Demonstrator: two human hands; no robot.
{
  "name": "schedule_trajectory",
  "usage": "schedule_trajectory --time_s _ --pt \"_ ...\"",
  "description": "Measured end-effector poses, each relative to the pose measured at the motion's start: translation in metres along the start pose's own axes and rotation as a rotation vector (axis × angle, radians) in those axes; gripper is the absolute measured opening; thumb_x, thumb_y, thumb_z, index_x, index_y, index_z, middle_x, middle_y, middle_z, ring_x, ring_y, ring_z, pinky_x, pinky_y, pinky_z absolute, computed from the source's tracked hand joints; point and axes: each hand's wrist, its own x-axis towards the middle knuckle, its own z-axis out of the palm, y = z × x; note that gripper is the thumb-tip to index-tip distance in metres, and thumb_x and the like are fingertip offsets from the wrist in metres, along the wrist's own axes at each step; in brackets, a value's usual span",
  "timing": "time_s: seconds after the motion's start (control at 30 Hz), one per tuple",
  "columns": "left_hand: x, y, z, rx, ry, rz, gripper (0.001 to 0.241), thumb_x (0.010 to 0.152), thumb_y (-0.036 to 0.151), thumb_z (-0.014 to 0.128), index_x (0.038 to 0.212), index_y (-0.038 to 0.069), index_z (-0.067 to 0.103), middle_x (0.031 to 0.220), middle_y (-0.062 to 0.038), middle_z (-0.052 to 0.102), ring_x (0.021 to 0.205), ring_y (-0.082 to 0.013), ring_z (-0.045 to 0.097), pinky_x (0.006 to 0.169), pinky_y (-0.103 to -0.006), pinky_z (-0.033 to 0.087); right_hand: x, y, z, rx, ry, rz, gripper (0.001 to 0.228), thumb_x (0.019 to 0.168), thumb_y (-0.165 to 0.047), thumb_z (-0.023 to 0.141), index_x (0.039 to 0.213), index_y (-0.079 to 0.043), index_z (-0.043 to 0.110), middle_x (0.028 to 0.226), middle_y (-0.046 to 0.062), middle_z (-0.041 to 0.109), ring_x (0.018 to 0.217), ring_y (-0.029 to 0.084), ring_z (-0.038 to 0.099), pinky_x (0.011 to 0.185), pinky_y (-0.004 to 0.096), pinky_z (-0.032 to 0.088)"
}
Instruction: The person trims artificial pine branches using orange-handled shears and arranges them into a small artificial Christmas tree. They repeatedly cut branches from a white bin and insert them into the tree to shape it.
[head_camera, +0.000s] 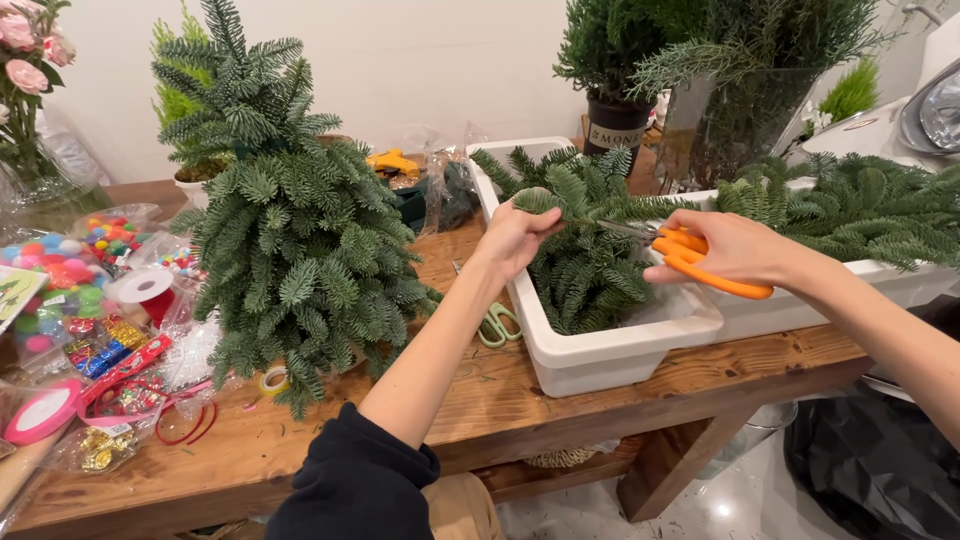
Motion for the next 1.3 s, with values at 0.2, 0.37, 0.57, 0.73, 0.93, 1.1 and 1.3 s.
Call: schedule_trajectory --time_s 0.2,0.37,0.57,0.73,0.93,1.1,1.3 --pt "-0.003 -0.005 0.000 0.085 -0.095 0.027 0.024 0.081 -0.022 0.062 0.099 -0.006 0.061 0.099 -0.019 0.067 0.095 -0.0280 0.066 0.094 -0.0382 0.057 0.007 0.002 0.006 0.097 0.003 -0.056 0.045 0.076 -0.051 0.078 0.097 -0.013 0.064 0.073 0.003 0.066 0.063 0.017 0.053 0.066 0.028 0.035" --pt "-0.003 -0.007 0.005 0.014 -0.011 0.013 0.073 0.077 -0.025 0.059 0.141 -0.010 0.027 0.105 -0.025 0.060 0.098 -0.0292 0.063 0.099 -0.0412 0.055 0.011 0.007 0.009 0.168 -0.010 -0.067 0.041 0.077 -0.047 0.080 0.096 -0.012 0.069 0.065 0.004 0.056 0.058 0.017 0.045 0.061 0.027 0.030" --pt "0.009 -0.018 -0.001 -0.035 0.000 0.029 0.067 0.077 -0.026 0.057 0.134 -0.007 0.028 0.108 -0.026 0.058 0.101 -0.0316 0.062 0.101 -0.0456 0.054 0.015 0.015 0.012 0.204 -0.005 -0.111 0.038 0.078 -0.048 0.079 0.090 -0.012 0.076 0.054 0.001 0.037 0.051 0.014 0.031 0.058 0.026 0.020" --pt "0.004 -0.012 0.001 -0.002 -0.023 0.029 0.036 0.079 -0.026 0.057 0.111 -0.009 0.050 0.101 -0.022 0.061 0.097 -0.0302 0.063 0.095 -0.0398 0.057 0.015 0.014 0.009 0.199 -0.022 -0.075 0.039 0.079 -0.049 0.077 0.089 -0.011 0.079 0.054 -0.001 0.032 0.051 0.013 0.026 0.057 0.028 0.016" --pt "-0.015 0.002 0.005 0.125 0.050 0.067 0.085 0.081 -0.014 0.067 0.153 -0.004 0.023 0.105 -0.023 0.065 0.083 -0.0234 0.067 0.071 -0.0281 0.060 0.009 0.004 0.014 0.038 0.014 0.059 0.051 0.077 -0.058 0.069 0.103 -0.015 0.067 0.087 0.007 0.070 0.071 0.022 0.060 0.069 0.030 0.039" --pt "-0.021 0.020 0.021 0.392 0.009 0.191 0.126 0.068 0.021 0.083 0.156 -0.002 -0.004 0.100 -0.029 0.070 0.062 -0.0231 0.070 0.056 -0.0277 0.059 0.012 -0.024 0.026 0.515 0.459 -0.064 0.040 0.074 -0.004 0.081 0.103 -0.005 0.053 0.103 0.004 0.075 0.099 0.012 0.071 0.077 0.027 0.046" --pt "-0.126 0.093 0.067 0.718 0.057 0.300 0.054 0.072 0.029 0.076 0.110 0.006 0.045 0.067 0.001 0.041 0.053 -0.0141 0.059 0.052 -0.0279 0.048 0.009 -0.108 0.037 0.655 0.553 -0.401 0.030 0.080 -0.002 0.078 0.102 -0.007 0.058 0.094 0.004 0.073 0.086 0.010 0.061 0.078 0.025 0.045"
